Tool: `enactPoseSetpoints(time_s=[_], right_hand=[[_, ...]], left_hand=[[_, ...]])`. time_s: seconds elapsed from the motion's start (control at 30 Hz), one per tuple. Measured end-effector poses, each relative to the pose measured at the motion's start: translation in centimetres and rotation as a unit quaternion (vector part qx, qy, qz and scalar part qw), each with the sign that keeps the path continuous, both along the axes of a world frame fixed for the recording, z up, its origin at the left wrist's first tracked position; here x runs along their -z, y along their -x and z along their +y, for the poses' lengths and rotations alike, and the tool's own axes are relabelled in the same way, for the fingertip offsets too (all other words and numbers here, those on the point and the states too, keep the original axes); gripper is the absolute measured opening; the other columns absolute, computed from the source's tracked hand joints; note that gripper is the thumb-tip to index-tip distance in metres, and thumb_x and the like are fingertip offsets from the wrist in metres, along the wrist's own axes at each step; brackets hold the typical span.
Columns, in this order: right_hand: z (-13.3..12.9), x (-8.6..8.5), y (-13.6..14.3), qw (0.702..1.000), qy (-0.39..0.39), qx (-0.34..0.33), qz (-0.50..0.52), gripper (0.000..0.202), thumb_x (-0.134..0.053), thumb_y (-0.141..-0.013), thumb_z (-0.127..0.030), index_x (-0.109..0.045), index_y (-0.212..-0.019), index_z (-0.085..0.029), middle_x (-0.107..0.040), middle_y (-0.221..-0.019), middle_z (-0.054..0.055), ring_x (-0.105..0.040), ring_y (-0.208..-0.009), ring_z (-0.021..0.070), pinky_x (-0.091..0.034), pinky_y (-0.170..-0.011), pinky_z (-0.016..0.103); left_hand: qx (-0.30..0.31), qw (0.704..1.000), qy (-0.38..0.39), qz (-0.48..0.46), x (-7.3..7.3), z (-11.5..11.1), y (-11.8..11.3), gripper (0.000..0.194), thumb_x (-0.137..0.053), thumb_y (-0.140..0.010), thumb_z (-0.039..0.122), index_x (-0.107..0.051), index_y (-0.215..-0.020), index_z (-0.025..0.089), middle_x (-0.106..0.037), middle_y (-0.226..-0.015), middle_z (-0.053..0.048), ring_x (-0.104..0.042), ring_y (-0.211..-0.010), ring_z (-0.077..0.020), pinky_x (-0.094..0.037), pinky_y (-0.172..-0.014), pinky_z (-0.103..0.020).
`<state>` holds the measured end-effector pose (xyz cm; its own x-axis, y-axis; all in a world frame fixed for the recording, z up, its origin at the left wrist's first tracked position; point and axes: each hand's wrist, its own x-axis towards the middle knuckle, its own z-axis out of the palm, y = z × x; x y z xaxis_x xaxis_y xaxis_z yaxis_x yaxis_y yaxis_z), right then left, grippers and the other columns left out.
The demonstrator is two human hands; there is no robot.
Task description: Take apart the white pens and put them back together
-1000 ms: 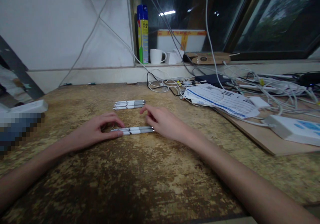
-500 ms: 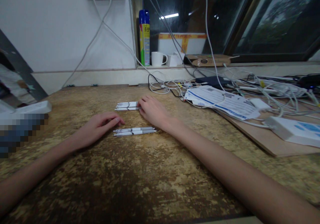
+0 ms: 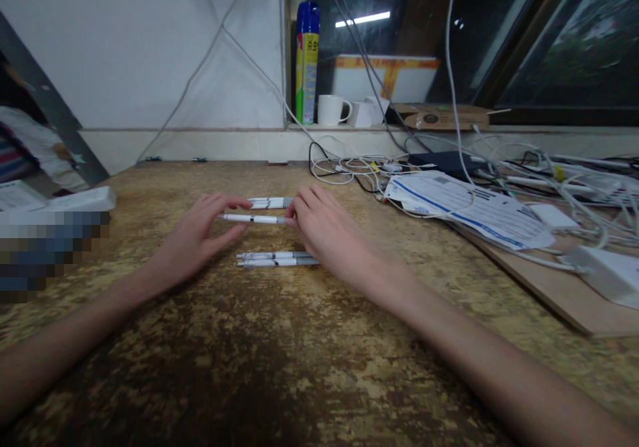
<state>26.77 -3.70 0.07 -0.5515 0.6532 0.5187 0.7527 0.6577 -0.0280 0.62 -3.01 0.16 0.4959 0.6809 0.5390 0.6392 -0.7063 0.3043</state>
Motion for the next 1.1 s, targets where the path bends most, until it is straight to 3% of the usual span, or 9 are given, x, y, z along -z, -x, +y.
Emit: enactPoseSetpoints(time_s=[0.1,0.2,0.37,0.5,0.67,0.9,1.0,1.1], right_hand=[[-1.0,0.2,0.0,1.0,0.003,0.017,0.01,0.02,-0.044,-0.107,-0.023,-0.061,-0.107,-0.014,-0.065,-0.107,0.016,-0.057,-0.105,0.0304,-0.045,-0.093,0.043],[-1.5,0.3,0.1,0.998,0.058,0.024,0.017,0.018,-0.041,-0.106,-0.018,-0.057,-0.113,-0.013,-0.067,-0.102,0.014,-0.061,-0.092,0.0262,-0.046,-0.083,0.039],[-2.2,0.4,0.4,0.995,0.097,0.013,0.005,0.022,-0.036,-0.109,-0.022,-0.057,-0.102,-0.017,-0.068,-0.096,0.011,-0.061,-0.084,0.0232,-0.042,-0.077,0.035],[-2.7,0.3,0.6,0.998,0.05,0.029,-0.024,0.02,-0.04,-0.106,-0.017,-0.057,-0.096,-0.018,-0.066,-0.087,0.007,-0.057,-0.078,0.0225,-0.038,-0.075,0.034],[-3.3,0.0,0.9,0.997,-0.034,0.042,-0.058,0.02,-0.043,-0.1,-0.004,-0.059,-0.097,-0.016,-0.065,-0.085,0.008,-0.057,-0.081,0.024,-0.037,-0.078,0.035],[-3.5,-0.4,1.0,0.991,-0.084,0.033,-0.096,0.024,-0.041,-0.102,-0.003,-0.061,-0.098,-0.015,-0.067,-0.088,0.009,-0.057,-0.085,0.0263,-0.036,-0.078,0.038],[-3.0,-0.6,0.5,0.992,-0.084,0.014,-0.089,0.021,-0.041,-0.106,-0.011,-0.061,-0.1,-0.015,-0.068,-0.092,0.01,-0.058,-0.089,0.0266,-0.038,-0.08,0.038],[-2.6,-0.6,0.1,0.997,-0.062,0.007,-0.048,0.016,-0.044,-0.107,-0.018,-0.06,-0.104,-0.016,-0.068,-0.1,0.011,-0.059,-0.095,0.0272,-0.041,-0.083,0.038]], left_hand=[[0.007,0.999,0.042,0.017,-0.1,-0.4,-0.2,0.021,-0.056,-0.105,0.033,-0.065,-0.121,0.023,-0.072,-0.118,-0.003,-0.064,-0.108,-0.0241,-0.042,-0.099,-0.039],[0.011,0.998,0.052,0.037,-0.3,-0.9,-0.5,0.024,-0.052,-0.107,0.04,-0.065,-0.118,0.023,-0.072,-0.111,-0.003,-0.064,-0.102,-0.0237,-0.042,-0.093,-0.038],[0.022,0.996,0.005,0.081,-0.6,-1.3,-0.7,0.033,-0.038,-0.111,0.036,-0.063,-0.101,0.017,-0.066,-0.105,-0.009,-0.061,-0.099,-0.0245,-0.042,-0.086,-0.036],[0.006,0.995,0.006,0.1,-0.6,-1.5,-0.7,0.033,-0.038,-0.11,0.035,-0.059,-0.09,0.019,-0.067,-0.091,-0.005,-0.058,-0.086,-0.0231,-0.039,-0.08,-0.036],[-0.015,0.993,0.098,0.059,-1.0,-2.0,-0.8,0.04,-0.041,-0.108,0.04,-0.058,-0.078,0.02,-0.063,-0.073,-0.001,-0.056,-0.072,-0.0203,-0.034,-0.068,-0.033],[-0.021,0.978,0.207,0.0,-0.9,-1.8,-0.9,0.055,-0.037,-0.106,0.056,-0.049,-0.067,0.02,-0.056,-0.065,0.001,-0.049,-0.062,-0.0165,-0.031,-0.059,-0.031],[-0.009,0.981,0.195,0.0,-1.0,-1.7,-0.9,0.052,-0.038,-0.107,0.053,-0.056,-0.071,0.019,-0.055,-0.064,0.001,-0.05,-0.062,-0.0161,-0.033,-0.061,-0.03],[0.001,0.985,0.175,-0.006,-1.3,-1.8,-0.9,0.044,-0.041,-0.107,0.049,-0.068,-0.089,0.02,-0.057,-0.066,0.002,-0.052,-0.063,-0.0163,-0.034,-0.061,-0.029]])
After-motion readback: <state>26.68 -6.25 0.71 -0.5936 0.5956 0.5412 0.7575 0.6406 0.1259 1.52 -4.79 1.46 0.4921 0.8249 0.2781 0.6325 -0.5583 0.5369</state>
